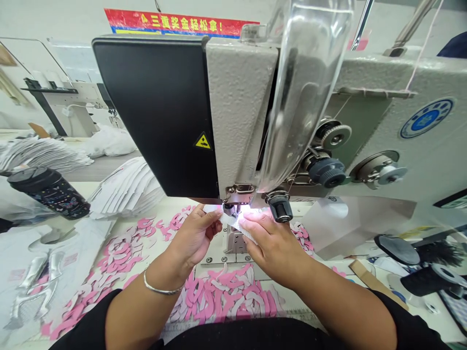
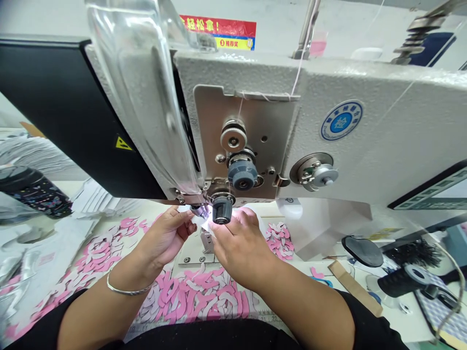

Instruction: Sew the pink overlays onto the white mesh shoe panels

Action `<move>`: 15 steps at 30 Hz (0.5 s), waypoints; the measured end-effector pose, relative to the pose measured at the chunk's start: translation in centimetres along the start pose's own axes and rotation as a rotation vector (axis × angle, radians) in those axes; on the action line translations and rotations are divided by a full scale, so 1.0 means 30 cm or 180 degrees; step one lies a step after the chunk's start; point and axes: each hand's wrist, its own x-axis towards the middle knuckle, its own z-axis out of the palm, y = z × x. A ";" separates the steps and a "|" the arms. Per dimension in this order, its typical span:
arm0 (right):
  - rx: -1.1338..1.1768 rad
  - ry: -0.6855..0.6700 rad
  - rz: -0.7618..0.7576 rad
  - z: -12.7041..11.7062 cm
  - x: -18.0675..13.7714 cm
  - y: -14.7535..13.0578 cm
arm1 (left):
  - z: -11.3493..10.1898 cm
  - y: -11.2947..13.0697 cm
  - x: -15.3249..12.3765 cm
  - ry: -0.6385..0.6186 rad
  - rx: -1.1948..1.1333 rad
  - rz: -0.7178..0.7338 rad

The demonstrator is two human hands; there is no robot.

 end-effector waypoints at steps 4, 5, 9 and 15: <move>0.0066 -0.0096 0.0083 -0.004 0.003 0.006 | 0.008 0.001 0.004 0.0016 0.0012 0.0048; 0.0087 -0.0114 0.0095 -0.005 0.004 0.007 | 0.011 0.003 0.004 0.0026 0.0029 0.0049; 0.0213 -0.0146 0.0093 -0.018 0.012 0.012 | -0.003 0.030 -0.010 0.0027 0.0111 0.0096; 0.0856 -0.0251 -0.0280 -0.061 0.026 0.027 | -0.105 0.145 -0.043 -0.1201 0.0313 0.0455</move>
